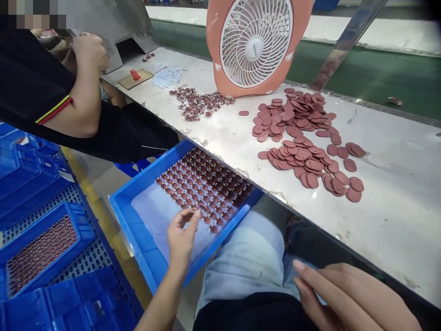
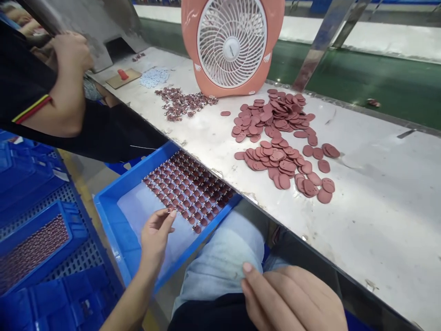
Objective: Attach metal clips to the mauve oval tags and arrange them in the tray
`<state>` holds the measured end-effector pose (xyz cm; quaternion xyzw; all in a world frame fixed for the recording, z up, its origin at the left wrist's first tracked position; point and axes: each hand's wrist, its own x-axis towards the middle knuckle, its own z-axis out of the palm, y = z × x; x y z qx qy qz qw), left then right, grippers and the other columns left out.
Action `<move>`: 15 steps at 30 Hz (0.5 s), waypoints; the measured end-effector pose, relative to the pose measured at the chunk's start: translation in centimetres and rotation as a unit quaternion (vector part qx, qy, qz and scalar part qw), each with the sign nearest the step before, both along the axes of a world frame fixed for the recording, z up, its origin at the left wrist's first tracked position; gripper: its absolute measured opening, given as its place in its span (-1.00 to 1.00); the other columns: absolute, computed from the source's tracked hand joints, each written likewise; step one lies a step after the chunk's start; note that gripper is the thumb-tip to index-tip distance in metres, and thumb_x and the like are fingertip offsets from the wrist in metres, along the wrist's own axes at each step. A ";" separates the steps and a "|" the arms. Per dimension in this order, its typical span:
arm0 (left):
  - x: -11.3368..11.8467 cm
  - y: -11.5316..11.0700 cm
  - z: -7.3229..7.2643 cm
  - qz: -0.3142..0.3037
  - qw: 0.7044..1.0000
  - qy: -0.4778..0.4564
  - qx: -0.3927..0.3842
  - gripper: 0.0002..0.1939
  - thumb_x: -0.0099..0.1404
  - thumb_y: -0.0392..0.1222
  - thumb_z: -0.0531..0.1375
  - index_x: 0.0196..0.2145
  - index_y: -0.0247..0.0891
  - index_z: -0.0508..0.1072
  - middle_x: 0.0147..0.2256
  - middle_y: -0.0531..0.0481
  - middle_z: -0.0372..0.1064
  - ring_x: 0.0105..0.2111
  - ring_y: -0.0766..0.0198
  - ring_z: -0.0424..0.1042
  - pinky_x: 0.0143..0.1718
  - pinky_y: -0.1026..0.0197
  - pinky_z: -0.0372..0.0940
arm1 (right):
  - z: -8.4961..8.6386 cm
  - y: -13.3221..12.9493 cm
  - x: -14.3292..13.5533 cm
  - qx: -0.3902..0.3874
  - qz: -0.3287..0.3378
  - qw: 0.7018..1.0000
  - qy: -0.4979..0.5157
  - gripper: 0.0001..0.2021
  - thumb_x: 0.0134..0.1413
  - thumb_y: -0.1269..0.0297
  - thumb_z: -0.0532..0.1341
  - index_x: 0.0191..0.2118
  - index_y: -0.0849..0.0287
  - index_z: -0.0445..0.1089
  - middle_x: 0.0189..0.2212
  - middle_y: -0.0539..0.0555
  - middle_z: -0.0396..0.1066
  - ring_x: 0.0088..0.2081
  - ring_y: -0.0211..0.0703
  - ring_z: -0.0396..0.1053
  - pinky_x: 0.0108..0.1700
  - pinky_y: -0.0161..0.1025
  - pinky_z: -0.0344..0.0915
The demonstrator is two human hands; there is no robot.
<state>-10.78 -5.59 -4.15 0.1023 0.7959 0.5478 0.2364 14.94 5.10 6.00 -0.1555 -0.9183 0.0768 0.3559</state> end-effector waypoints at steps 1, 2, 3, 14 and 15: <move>-1.7 -0.7 -1.2 0.004 0.999 0.029 -0.035 -0.71 0.13 0.02 0.32 -0.29 -0.22 0.45 -0.26 -0.10 0.47 -0.23 0.13 0.45 -0.25 0.16 0.36 | -0.3 0.3 0.1 -0.005 0.005 1.000 -0.002 -0.82 0.09 0.58 0.31 -0.17 0.30 0.49 -0.59 -0.02 0.45 -0.62 -0.29 0.37 -0.55 -0.32 0.34; -3.2 -1.4 -2.3 0.003 0.996 0.055 -0.072 -0.73 0.13 -0.01 0.33 -0.31 -0.22 0.45 -0.27 -0.11 0.48 -0.22 0.10 0.45 -0.16 0.10 0.36 | -0.7 0.4 0.3 -0.011 0.009 1.000 -0.002 -0.82 0.10 0.58 0.31 -0.15 0.32 0.49 -0.58 -0.01 0.45 -0.61 -0.30 0.38 -0.53 -0.33 0.34; -4.5 -2.0 -3.3 -0.005 0.991 0.075 -0.110 -0.76 0.15 -0.03 0.33 -0.31 -0.23 0.47 -0.27 -0.11 0.49 -0.21 0.09 0.46 -0.08 0.05 0.34 | -1.0 0.5 0.4 -0.020 0.007 1.000 -0.003 -0.82 0.11 0.58 0.31 -0.14 0.33 0.48 -0.57 0.00 0.44 -0.60 -0.31 0.38 -0.51 -0.33 0.33; -8.0 -2.8 -7.6 -0.157 0.894 0.153 -0.390 -0.68 0.38 0.01 0.19 -0.06 -0.25 0.49 -0.11 -0.10 0.48 -0.12 0.11 0.48 -0.04 -0.10 0.38 | -2.8 0.3 1.3 -0.049 -0.021 0.999 -0.006 -0.76 0.11 0.59 0.35 -0.08 0.38 0.46 -0.52 0.06 0.46 -0.51 -0.30 0.36 -0.41 -0.30 0.31; -8.0 -2.7 -7.7 -0.163 0.889 0.156 -0.398 -0.68 0.38 0.02 0.19 -0.05 -0.25 0.48 -0.10 -0.11 0.48 -0.12 0.11 0.48 -0.04 -0.10 0.38 | -2.9 0.3 1.3 -0.051 -0.021 0.998 -0.006 -0.76 0.10 0.60 0.35 -0.08 0.39 0.46 -0.51 0.06 0.46 -0.50 -0.30 0.36 -0.40 -0.30 0.32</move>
